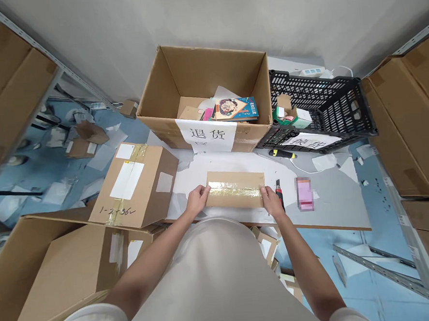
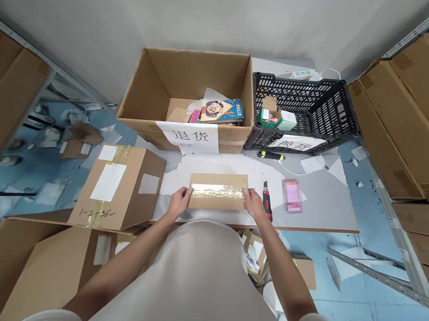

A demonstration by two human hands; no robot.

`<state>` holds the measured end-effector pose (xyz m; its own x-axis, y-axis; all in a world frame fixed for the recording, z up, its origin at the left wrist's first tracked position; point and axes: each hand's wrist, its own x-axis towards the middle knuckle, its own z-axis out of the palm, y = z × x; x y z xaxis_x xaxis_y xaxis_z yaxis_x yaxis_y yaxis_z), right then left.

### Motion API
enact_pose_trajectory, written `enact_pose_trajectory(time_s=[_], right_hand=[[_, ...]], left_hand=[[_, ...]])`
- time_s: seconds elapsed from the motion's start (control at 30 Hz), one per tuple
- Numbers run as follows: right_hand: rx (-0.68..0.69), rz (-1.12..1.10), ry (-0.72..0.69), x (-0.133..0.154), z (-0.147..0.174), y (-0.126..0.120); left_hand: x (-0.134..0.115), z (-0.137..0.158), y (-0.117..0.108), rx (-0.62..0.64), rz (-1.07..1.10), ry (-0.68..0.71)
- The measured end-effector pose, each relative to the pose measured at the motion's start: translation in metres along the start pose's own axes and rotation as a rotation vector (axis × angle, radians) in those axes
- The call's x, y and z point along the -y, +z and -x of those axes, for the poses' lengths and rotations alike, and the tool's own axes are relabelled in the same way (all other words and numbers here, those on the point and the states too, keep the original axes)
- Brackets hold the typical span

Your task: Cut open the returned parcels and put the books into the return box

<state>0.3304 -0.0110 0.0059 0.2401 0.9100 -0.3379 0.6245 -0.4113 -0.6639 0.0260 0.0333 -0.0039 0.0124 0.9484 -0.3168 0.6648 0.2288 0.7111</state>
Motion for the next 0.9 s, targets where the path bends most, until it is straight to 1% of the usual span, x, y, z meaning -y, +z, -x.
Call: enact_pose_trajectory(time_s=[0.1, 0.17, 0.23, 0.33, 0.4, 0.47, 0.57, 0.63, 0.7, 0.77, 0.83, 0.9], right_hand=[[0.005, -0.245, 0.059, -0.024, 0.004, 0.006], [-0.013, -0.338, 0.105, -0.042, 0.009, 0.010], [-0.014, -0.322, 0.077, -0.057, 0.016, 0.015], [0.053, -0.241, -0.058, -0.065, 0.024, 0.022], [0.098, -0.211, -0.108, -0.060, 0.027, 0.025], [0.132, -0.212, -0.121, -0.053, 0.027, 0.027], [0.143, -0.233, -0.127, -0.042, 0.024, 0.022], [0.121, -0.160, -0.163, -0.034, 0.020, 0.015], [0.073, -0.025, -0.174, -0.024, 0.014, 0.009], [0.038, 0.112, -0.132, -0.013, 0.007, 0.006], [0.043, 0.201, -0.066, -0.002, 0.000, 0.007], [0.068, 0.234, -0.026, 0.004, -0.006, 0.010]], left_hand=[[0.013, 0.005, 0.001, 0.022, 0.104, 0.034], [0.023, 0.010, 0.002, 0.048, 0.148, 0.073], [0.032, 0.014, 0.003, 0.097, 0.145, 0.106], [0.041, 0.019, 0.007, 0.200, 0.117, 0.179], [0.042, 0.021, 0.010, 0.244, 0.140, 0.224], [0.041, 0.023, 0.011, 0.251, 0.171, 0.237], [0.035, 0.024, 0.005, 0.226, 0.120, 0.251], [0.029, 0.020, -0.001, 0.193, 0.059, 0.252], [0.022, 0.012, -0.005, 0.131, 0.004, 0.208], [0.015, 0.001, -0.005, 0.083, -0.065, 0.127], [0.009, -0.010, -0.001, 0.068, -0.123, 0.059], [0.007, -0.017, 0.003, 0.064, -0.140, 0.029]])
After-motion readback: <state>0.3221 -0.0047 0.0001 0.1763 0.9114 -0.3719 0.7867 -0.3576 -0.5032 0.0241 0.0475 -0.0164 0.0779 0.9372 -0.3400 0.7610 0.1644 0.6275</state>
